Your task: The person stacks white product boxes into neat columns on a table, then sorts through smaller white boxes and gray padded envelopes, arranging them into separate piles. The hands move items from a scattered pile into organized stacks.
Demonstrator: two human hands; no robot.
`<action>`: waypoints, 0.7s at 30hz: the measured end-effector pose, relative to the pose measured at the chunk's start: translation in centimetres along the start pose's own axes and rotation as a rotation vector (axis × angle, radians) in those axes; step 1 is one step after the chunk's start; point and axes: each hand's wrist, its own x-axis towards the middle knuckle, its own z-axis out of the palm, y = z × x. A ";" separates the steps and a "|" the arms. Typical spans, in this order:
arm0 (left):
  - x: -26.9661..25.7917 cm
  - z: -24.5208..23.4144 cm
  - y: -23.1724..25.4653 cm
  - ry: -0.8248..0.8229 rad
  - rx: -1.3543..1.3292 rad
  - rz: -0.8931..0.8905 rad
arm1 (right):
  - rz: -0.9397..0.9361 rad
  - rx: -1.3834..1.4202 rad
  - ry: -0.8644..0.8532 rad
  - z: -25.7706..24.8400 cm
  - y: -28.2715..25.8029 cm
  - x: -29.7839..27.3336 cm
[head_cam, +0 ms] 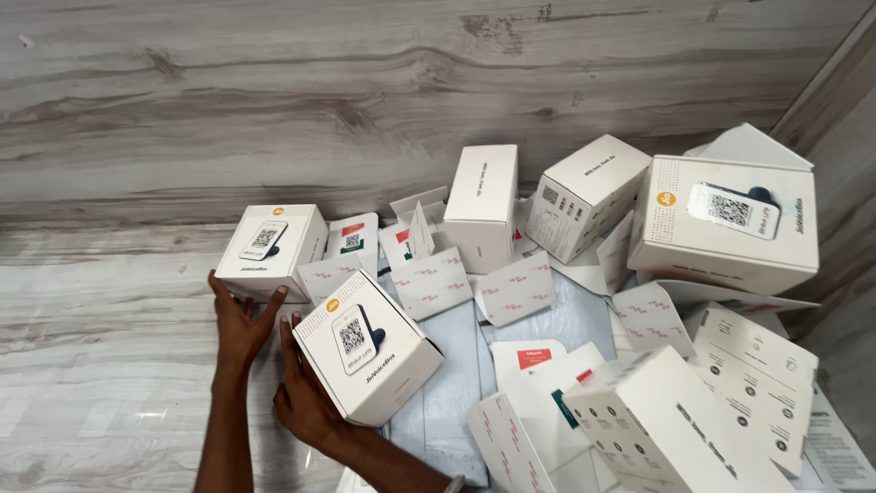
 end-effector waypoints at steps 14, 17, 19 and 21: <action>2.9 2.4 -3.3 0.000 0.020 -0.040 | 0.041 -0.100 -0.017 0.4 0.3 -0.2; 2.7 2.3 -3.1 0.000 0.027 -0.049 | -0.007 -0.105 -0.007 0.1 0.4 -0.4; 1.7 1.9 -2.7 0.018 0.038 -0.129 | -0.044 -0.088 -0.016 -0.1 0.3 -0.8; 0.9 0.6 -1.9 0.059 0.043 -0.274 | -0.078 -0.046 -0.041 -0.3 -0.4 -0.7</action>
